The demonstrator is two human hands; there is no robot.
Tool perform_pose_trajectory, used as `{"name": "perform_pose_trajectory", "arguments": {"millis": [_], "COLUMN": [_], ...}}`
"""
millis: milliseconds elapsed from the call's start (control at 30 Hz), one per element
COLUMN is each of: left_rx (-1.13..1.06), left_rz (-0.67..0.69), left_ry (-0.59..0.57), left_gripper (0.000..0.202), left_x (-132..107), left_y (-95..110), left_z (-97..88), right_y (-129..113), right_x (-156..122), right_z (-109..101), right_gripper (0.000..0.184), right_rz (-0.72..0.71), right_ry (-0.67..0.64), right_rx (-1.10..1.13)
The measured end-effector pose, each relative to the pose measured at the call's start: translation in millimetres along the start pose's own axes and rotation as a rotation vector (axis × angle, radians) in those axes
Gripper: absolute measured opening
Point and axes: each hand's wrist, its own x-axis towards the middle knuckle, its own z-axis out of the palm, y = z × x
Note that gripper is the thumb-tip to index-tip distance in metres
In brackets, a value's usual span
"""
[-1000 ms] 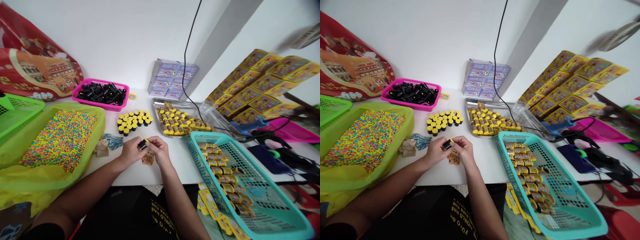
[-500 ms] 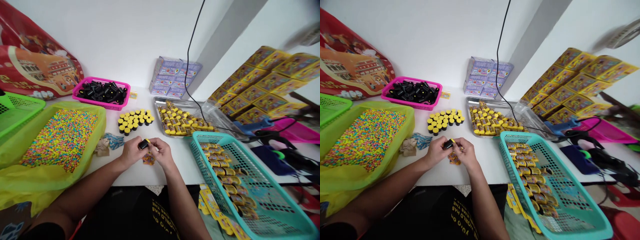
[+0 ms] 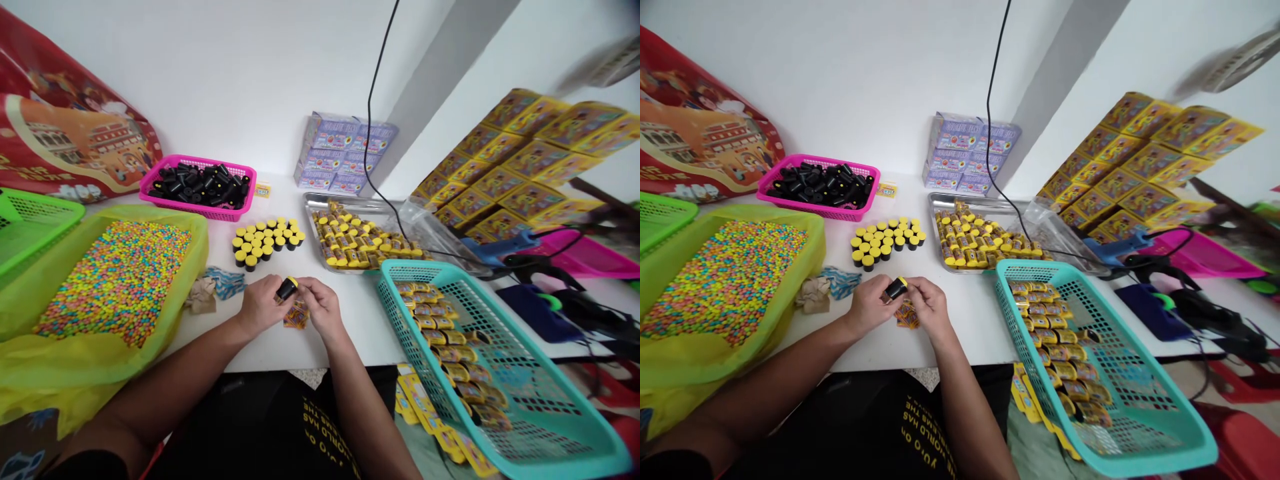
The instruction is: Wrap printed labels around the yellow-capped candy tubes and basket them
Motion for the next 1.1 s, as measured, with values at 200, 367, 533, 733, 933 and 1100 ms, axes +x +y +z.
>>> {"name": "perform_pose_trajectory", "arguments": {"millis": [200, 367, 533, 733, 933, 1100], "left_rx": [-0.225, -0.896, -1.299, -1.250, -1.164, -1.120], "left_rz": [-0.197, -0.686, -0.935, -0.980, -0.900, -0.822], "left_ry": [-0.097, -0.265, -0.166, -0.140, -0.155, -0.264], "left_gripper": [0.020, 0.025, 0.020, 0.023, 0.027, 0.032], "left_x": [1.0, 11.6, 21.6, 23.3, 18.9, 14.8], "left_y": [2.4, -0.7, -6.2, -7.1, -4.2, 1.6], "left_z": [-2.2, -3.1, -4.6, -7.1, -4.4, -3.9], "right_y": [6.6, 10.3, 7.6, 2.3, -2.2, 3.1], "right_x": [1.3, 8.6, 3.4, -13.8, -17.8, -15.7], "right_z": [13.6, 3.4, -5.3, 2.2, 4.5, 7.9], "right_gripper": [0.027, 0.037, 0.032, 0.022, 0.021, 0.024], "right_rz": [0.124, 0.189, 0.231, 0.029, -0.254, -0.271], "right_ry": [0.137, 0.332, 0.274, 0.220, 0.175, 0.146], "right_rx": [0.309, 0.423, 0.431, -0.073, -0.640, -0.747]}}
